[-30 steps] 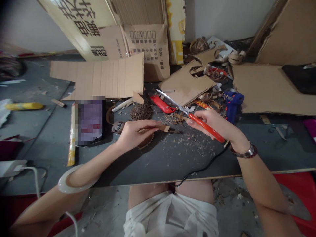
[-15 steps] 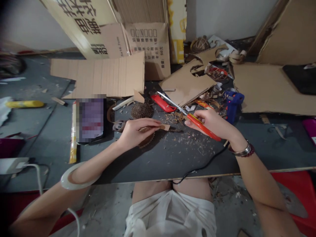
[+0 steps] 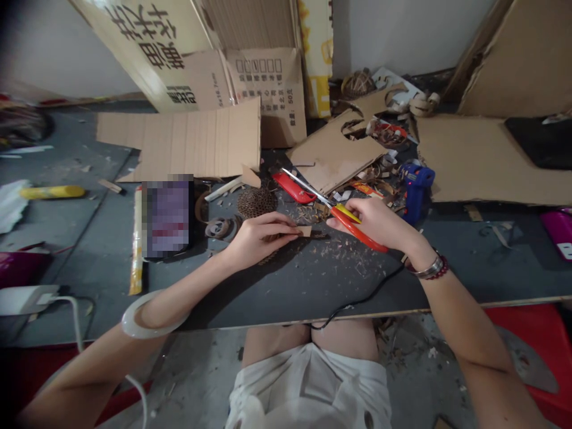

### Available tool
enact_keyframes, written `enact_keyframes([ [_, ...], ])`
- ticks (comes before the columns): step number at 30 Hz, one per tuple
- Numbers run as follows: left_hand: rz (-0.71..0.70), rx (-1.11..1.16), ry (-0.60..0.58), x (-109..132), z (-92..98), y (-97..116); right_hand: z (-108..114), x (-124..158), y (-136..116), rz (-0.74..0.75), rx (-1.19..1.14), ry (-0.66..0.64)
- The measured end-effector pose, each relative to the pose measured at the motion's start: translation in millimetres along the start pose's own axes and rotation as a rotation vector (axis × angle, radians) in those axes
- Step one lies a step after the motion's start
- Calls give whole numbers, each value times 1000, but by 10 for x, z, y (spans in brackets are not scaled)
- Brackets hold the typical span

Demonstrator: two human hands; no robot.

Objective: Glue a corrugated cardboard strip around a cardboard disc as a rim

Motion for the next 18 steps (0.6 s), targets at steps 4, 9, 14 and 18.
enact_keyframes([
  [4, 46, -15, 4, -10, -18, 25, -16, 0, -21, -18, -15, 8],
  [9, 103, -89, -37, 4, -50, 24, -58, -6, -86, -7, -74, 33],
  [14, 78, -65, -85, 21, -60, 37, -202, -2, -110, -89, -277, 46],
  [18, 45, -61, -64, 42, -40, 80, -344, -1, -112, -166, -482, 0],
])
Point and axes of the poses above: each hand's wrist, its own x-axis away from the middle knuckle, its own z-axis out of the back of the hand, y = z × x, the point moved 1 cm from there along -x, towards the middle knuckle, and after that the axes turned 10 degrees about -x, right-handed, at the moved point
